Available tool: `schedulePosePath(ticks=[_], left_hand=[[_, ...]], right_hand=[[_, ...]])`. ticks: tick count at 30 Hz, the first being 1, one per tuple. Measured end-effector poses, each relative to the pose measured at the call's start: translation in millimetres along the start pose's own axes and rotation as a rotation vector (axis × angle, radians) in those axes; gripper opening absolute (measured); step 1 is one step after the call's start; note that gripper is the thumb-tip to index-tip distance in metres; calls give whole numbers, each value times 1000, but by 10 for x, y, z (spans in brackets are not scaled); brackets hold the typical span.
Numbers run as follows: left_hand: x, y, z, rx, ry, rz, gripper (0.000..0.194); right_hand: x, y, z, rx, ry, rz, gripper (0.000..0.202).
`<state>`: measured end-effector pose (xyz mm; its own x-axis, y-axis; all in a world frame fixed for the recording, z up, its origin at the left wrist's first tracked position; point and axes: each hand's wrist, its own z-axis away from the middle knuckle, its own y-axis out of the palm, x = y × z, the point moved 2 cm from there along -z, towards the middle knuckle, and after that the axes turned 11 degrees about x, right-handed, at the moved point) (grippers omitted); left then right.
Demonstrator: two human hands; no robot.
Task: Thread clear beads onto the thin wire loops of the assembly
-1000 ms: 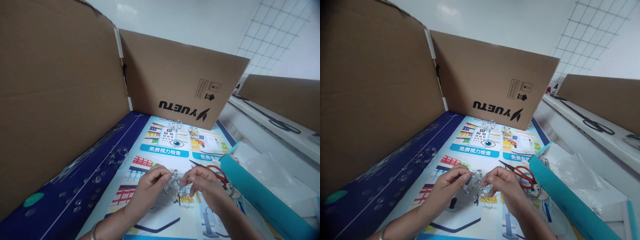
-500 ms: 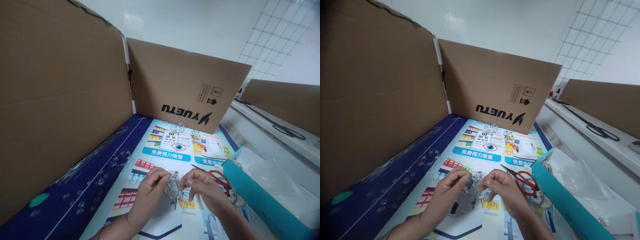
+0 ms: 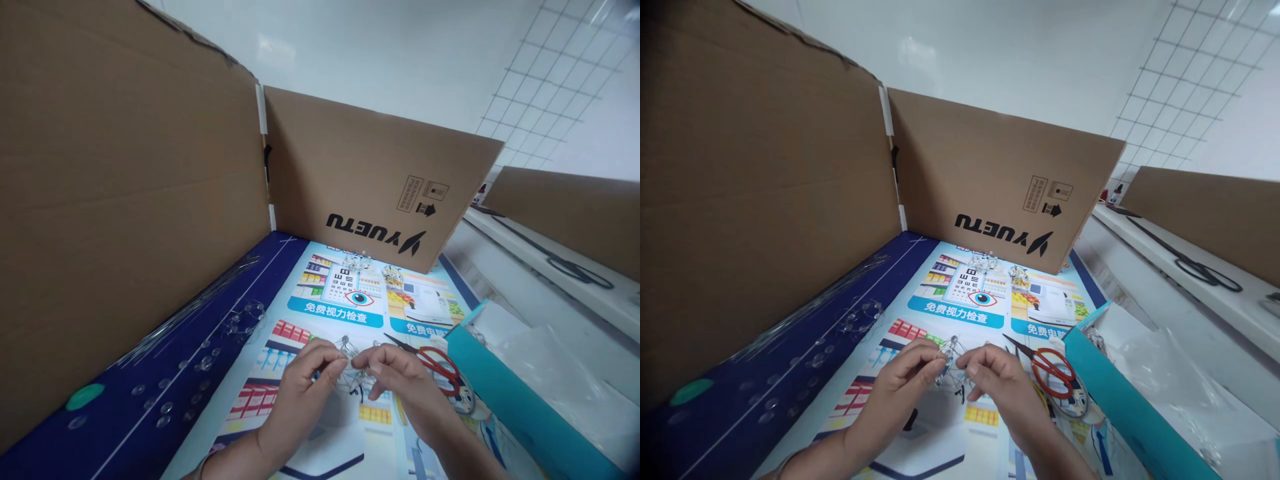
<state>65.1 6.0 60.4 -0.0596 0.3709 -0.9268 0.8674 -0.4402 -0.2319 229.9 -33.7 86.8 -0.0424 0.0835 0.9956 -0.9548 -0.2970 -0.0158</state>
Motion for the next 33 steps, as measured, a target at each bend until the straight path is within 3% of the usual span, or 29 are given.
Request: schedulePosePath(ticks=[14,26,33], left_hand=[[25,28,-16,212,-47,4,24],[72,88,-69,256,8,-111,20],[87,151,-123,244,-34,-437,15]], right_hand=[[-101,-29,16,-117,-84,-149,15],[77,42,-59,81,25,-74,24],[58,53,-36,96,39,-221,22]])
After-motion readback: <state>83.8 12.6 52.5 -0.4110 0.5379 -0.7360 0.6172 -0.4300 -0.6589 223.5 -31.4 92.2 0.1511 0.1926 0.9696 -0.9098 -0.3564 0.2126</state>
